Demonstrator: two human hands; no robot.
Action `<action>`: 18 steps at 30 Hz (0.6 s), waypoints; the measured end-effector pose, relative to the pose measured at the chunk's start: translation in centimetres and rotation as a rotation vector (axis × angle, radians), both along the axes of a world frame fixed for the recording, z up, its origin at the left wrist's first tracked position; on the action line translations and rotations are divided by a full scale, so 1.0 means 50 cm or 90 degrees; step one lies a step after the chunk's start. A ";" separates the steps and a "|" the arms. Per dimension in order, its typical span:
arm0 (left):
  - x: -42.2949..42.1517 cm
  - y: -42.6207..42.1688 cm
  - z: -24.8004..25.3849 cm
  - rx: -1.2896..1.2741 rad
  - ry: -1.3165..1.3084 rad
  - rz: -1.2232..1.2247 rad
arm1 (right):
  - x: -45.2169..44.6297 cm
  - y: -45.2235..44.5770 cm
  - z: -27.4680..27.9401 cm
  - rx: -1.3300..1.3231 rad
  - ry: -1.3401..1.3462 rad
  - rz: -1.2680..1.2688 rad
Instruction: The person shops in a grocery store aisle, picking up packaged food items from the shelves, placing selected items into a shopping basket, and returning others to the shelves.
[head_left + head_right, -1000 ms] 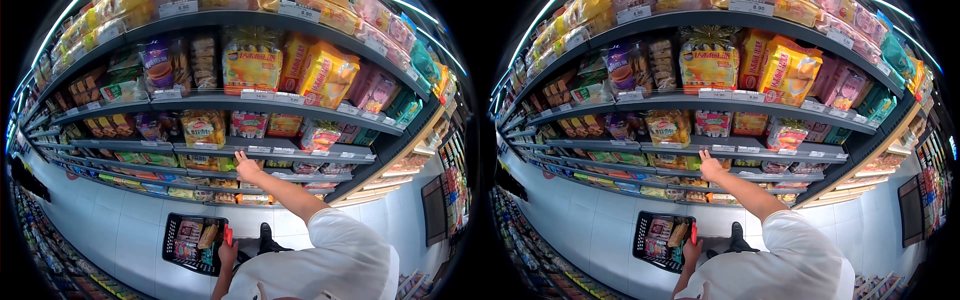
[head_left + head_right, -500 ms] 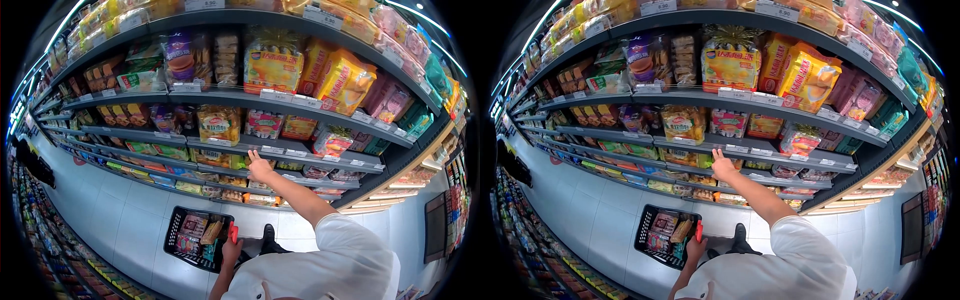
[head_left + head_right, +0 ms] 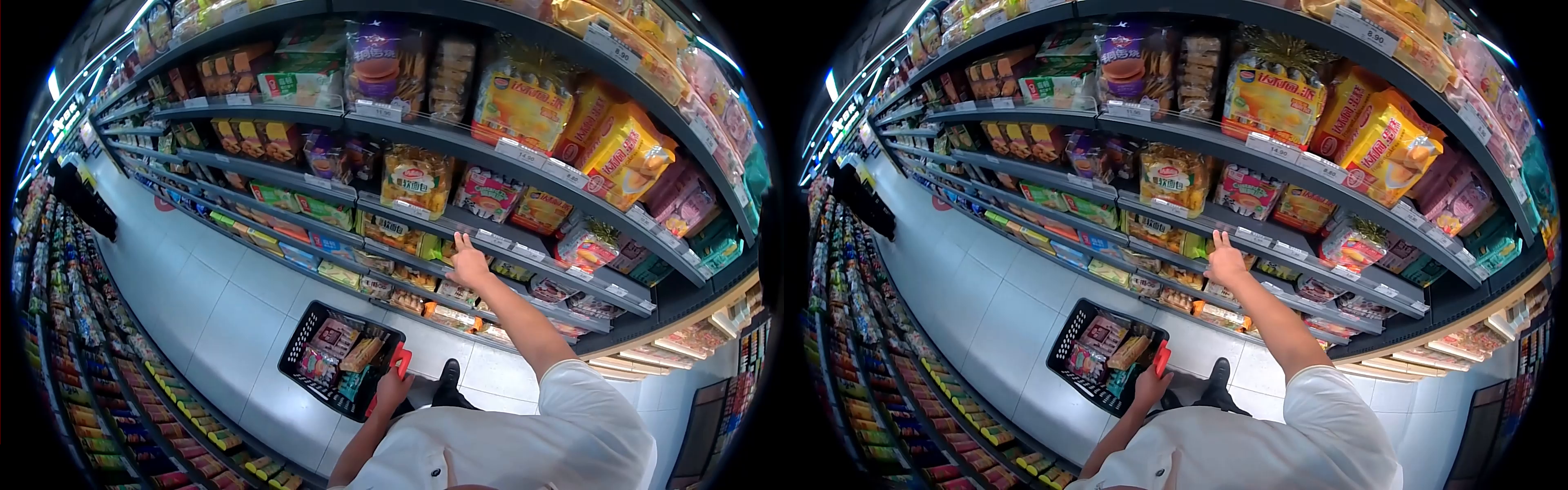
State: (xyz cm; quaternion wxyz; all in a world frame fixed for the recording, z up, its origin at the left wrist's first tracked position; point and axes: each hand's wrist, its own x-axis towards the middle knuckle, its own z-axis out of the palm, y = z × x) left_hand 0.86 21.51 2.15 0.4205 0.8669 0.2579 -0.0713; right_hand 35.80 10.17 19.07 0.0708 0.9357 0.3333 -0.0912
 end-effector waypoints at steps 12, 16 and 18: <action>0.003 -0.001 -0.007 0.002 -0.006 0.001 | 0.003 -0.005 -0.012 0.018 -0.028 0.017; 0.001 -0.001 -0.016 0.002 -0.032 -0.004 | 0.004 -0.005 -0.011 -0.002 -0.018 0.021; -0.002 -0.002 -0.018 0.002 -0.032 -0.004 | 0.005 -0.005 -0.013 -0.001 -0.016 0.020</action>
